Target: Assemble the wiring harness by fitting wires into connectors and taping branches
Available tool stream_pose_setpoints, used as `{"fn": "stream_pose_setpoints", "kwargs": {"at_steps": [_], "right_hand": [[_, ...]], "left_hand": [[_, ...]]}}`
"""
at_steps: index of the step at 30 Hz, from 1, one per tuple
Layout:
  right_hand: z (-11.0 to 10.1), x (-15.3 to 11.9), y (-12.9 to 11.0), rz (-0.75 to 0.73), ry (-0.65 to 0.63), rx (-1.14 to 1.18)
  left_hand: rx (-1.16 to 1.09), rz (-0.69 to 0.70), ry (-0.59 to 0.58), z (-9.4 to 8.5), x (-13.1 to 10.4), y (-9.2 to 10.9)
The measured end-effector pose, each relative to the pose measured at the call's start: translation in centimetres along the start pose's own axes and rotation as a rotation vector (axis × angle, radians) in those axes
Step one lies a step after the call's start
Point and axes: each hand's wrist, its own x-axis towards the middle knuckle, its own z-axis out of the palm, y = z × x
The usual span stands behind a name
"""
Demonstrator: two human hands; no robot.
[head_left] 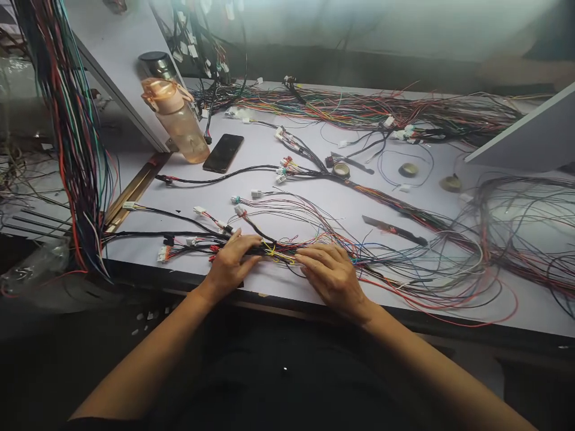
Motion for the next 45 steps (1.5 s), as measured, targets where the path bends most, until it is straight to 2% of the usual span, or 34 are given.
{"fn": "stream_pose_setpoints", "kwargs": {"at_steps": [3,6,10,16,20,26,31,38,45], "right_hand": [[0.3,1.1,0.5,0.016,-0.042,-0.092],[1.2,2.0,0.9,0.025,-0.122,-0.177],[1.8,2.4,1.5,0.07,-0.151,-0.206],[1.0,1.9,2.1,0.071,-0.133,-0.19],[0.6,1.2,2.6,0.084,-0.116,-0.191],[-0.3,0.6,2.9,0.007,-0.136,-0.142],[-0.5,1.1,1.7,-0.016,-0.071,-0.123],[0.6,2.1,0.0,-0.048,-0.106,-0.041],[1.1,3.9,-0.5,0.12,-0.108,0.007]], "left_hand": [[0.055,0.15,-0.084,-0.8,0.0,-1.1],[0.126,0.229,-0.136,-1.6,0.4,-1.7],[0.168,0.266,-0.165,-2.6,0.7,-2.4],[0.113,0.252,-0.218,-3.4,0.5,-3.4],[0.094,0.269,-0.203,-3.6,0.3,-3.7],[0.159,0.306,-0.22,-4.1,0.0,-3.8],[0.273,0.309,-0.158,-4.4,-0.2,-2.8],[0.299,0.256,-0.105,-3.4,-0.9,-1.8],[0.274,0.308,-0.058,-3.1,-1.2,-1.9]]}}
